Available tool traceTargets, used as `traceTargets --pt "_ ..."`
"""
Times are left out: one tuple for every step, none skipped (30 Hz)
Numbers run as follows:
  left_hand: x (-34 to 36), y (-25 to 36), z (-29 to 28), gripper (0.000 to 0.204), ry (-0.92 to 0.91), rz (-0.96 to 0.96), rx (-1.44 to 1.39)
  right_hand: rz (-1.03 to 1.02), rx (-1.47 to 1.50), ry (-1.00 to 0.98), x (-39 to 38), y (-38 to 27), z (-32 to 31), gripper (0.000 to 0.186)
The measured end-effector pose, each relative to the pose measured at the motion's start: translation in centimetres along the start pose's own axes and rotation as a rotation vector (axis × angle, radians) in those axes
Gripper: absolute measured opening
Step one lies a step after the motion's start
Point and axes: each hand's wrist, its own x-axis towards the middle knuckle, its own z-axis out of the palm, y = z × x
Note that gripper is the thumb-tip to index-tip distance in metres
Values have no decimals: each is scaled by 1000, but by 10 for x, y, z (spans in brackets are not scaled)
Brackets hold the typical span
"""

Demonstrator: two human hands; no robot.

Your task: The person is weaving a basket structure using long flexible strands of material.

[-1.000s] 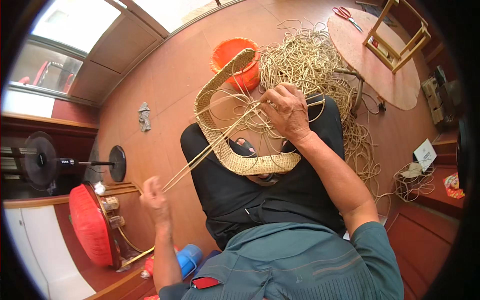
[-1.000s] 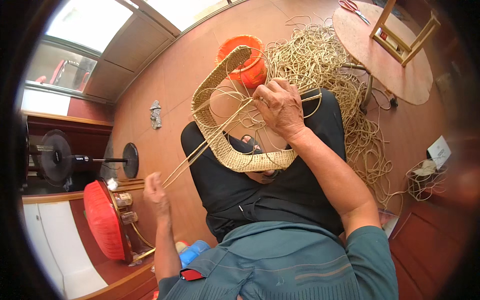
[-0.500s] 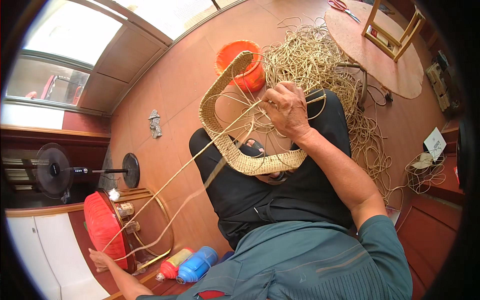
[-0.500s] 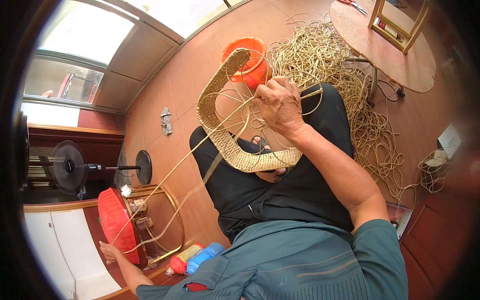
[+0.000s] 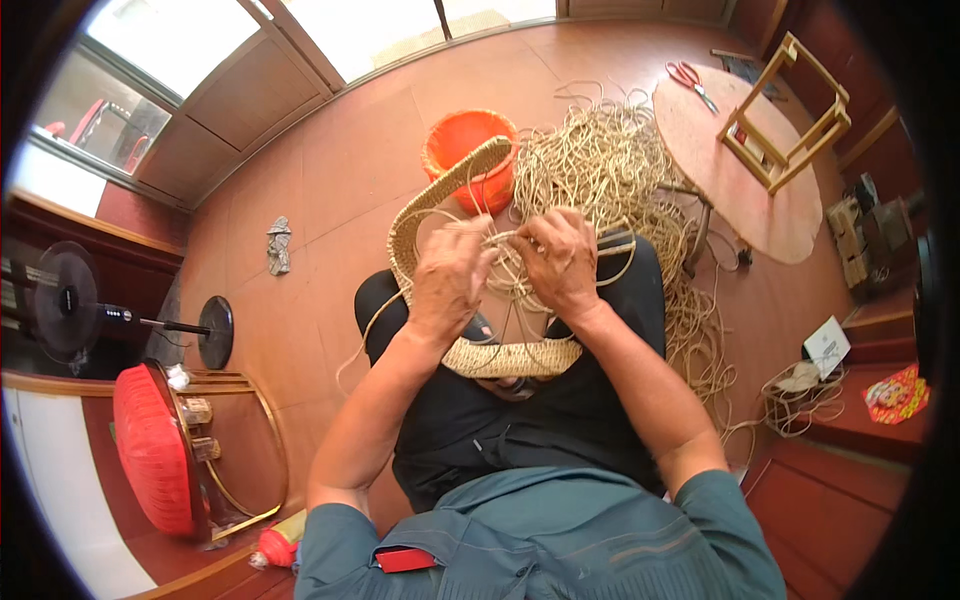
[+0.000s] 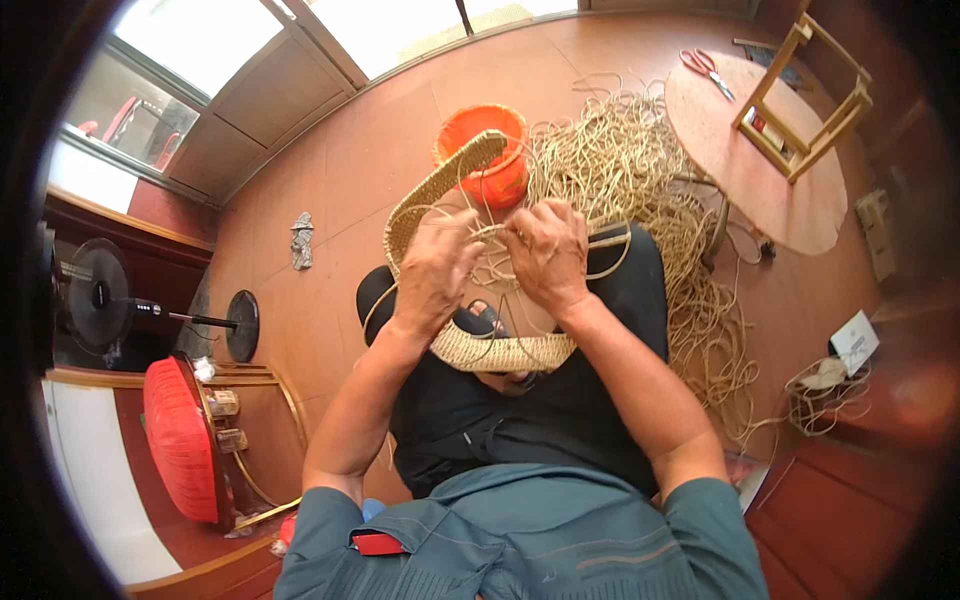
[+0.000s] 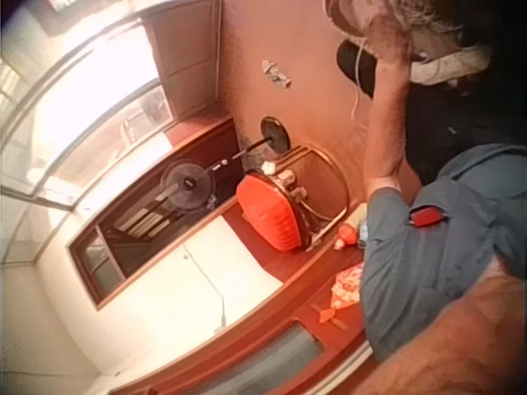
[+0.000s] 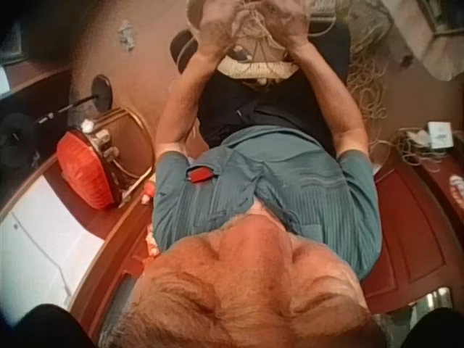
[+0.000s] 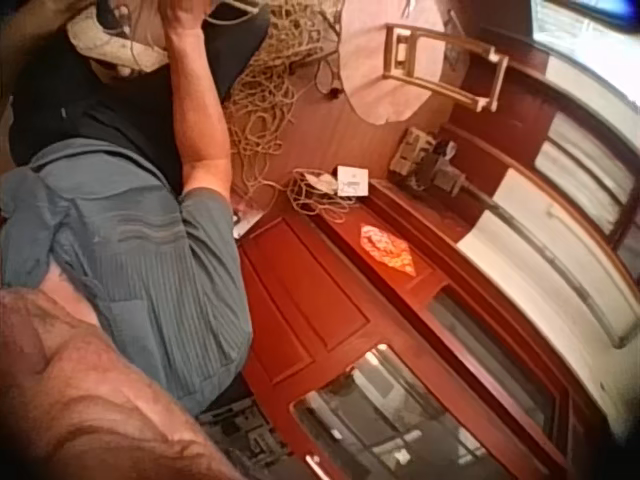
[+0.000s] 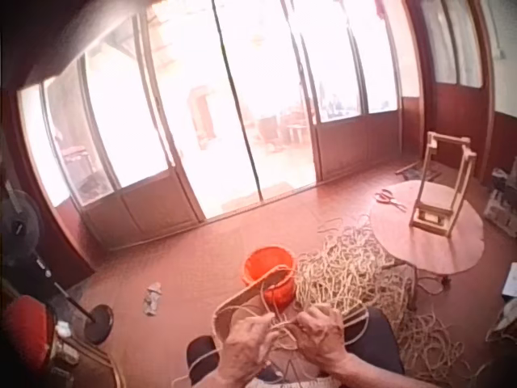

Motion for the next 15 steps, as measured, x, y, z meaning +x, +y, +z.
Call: traceTargets --pt "5 -7 13 23 -76 -37 -98 -30 -7 2 -1 1 1 17" --pt "8 -17 21 15 -120 -21 -86 -22 -17 4 -5 3 3 17" --pt "18 -22 22 15 -96 -21 -88 -7 -30 5 -7 7 3 17" --pt "26 -25 17 16 -133 58 -87 -29 -32 6 -7 5 1 17" --pt "35 -28 13 18 -173 137 -84 -29 -32 -6 -7 4 -1 17" --pt "47 -27 6 18 -233 129 -103 -22 -31 -19 -7 4 -1 17" --pt "60 -25 0 18 -224 127 -101 -32 -31 -19 -8 3 -1 17" --pt "74 -25 -4 17 -250 164 -51 -31 -27 -14 -8 4 0 18" --pt "86 -27 -4 17 -277 201 -5 -29 -25 -10 -8 5 0 18" --pt "97 -34 -1 16 -268 227 42 -33 -8 -16 -6 3 -1 19" --pt "107 -41 2 16 -266 221 43 -37 -6 -20 -5 2 -1 19" --pt "118 -46 6 15 -248 274 44 -27 10 -14 -5 3 -1 20" --pt "127 -51 9 14 -229 326 46 -18 26 -6 -5 3 -1 21" --pt "135 -54 13 13 -178 377 110 -18 24 -11 -4 4 -2 21" --pt "142 -56 16 13 -178 374 105 -19 22 -12 -4 4 -3 21"
